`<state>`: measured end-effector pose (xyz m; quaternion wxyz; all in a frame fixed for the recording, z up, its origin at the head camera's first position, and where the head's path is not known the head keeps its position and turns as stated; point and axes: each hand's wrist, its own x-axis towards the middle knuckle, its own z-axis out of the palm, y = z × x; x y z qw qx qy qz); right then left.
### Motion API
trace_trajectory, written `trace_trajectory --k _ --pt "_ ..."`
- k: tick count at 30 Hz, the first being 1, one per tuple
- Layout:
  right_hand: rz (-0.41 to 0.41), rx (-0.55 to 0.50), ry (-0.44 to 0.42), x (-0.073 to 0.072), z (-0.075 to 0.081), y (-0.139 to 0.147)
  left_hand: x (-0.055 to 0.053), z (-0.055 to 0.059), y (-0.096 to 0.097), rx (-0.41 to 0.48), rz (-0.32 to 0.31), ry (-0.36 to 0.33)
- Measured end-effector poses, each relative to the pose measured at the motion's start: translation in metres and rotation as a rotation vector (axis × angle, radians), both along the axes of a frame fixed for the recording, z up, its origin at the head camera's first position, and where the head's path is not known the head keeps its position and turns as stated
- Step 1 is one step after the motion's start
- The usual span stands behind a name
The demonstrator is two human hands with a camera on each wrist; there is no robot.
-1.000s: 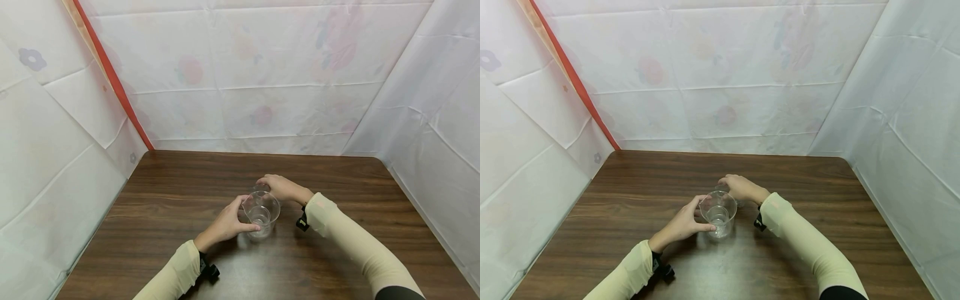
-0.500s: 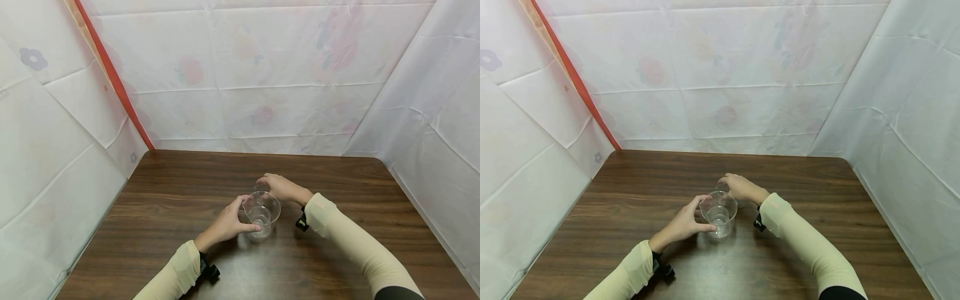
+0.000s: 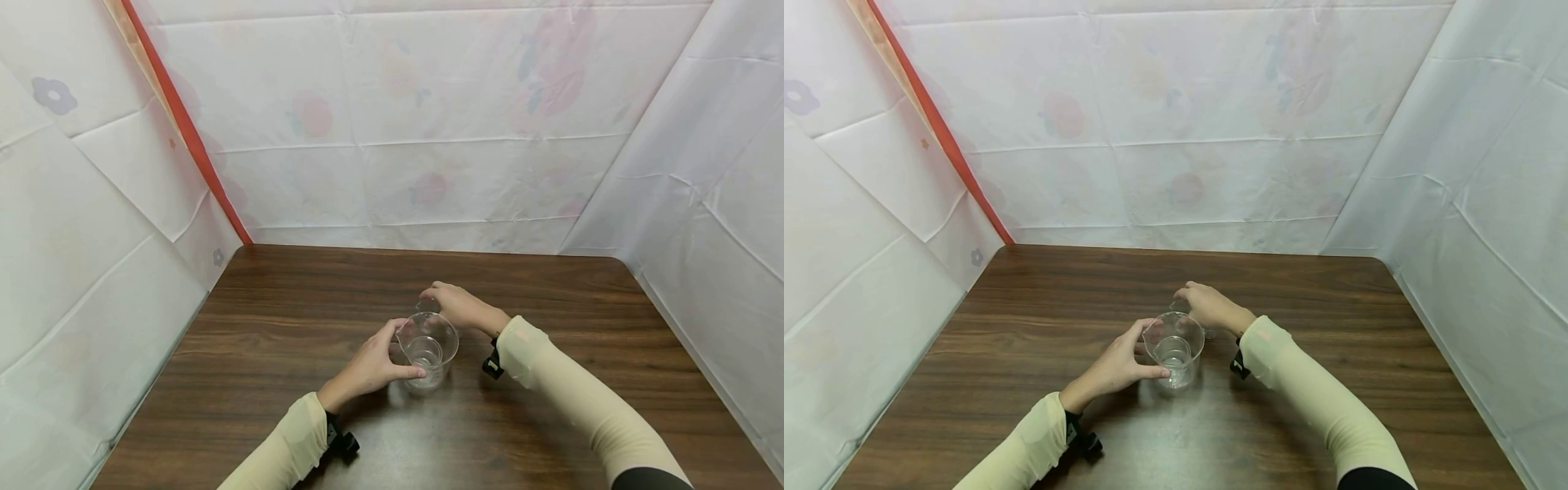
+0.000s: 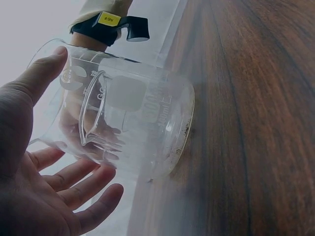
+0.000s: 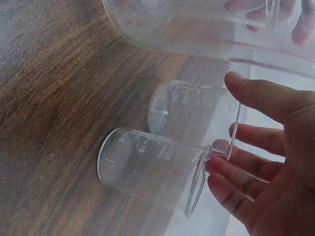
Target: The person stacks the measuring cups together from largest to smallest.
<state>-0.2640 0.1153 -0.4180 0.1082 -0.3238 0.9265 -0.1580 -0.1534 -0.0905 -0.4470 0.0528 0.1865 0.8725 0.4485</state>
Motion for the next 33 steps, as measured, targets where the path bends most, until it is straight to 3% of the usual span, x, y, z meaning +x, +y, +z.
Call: trace_trajectory --k 16,33 --pt "-0.008 -0.057 0.015 -0.002 0.010 0.007 0.001 0.000 0.001 0.002 -0.006 0.024" --pt "-0.037 -0.087 0.034 -0.005 0.027 0.017 0.000 -0.001 0.000 0.033 -0.031 -0.024"
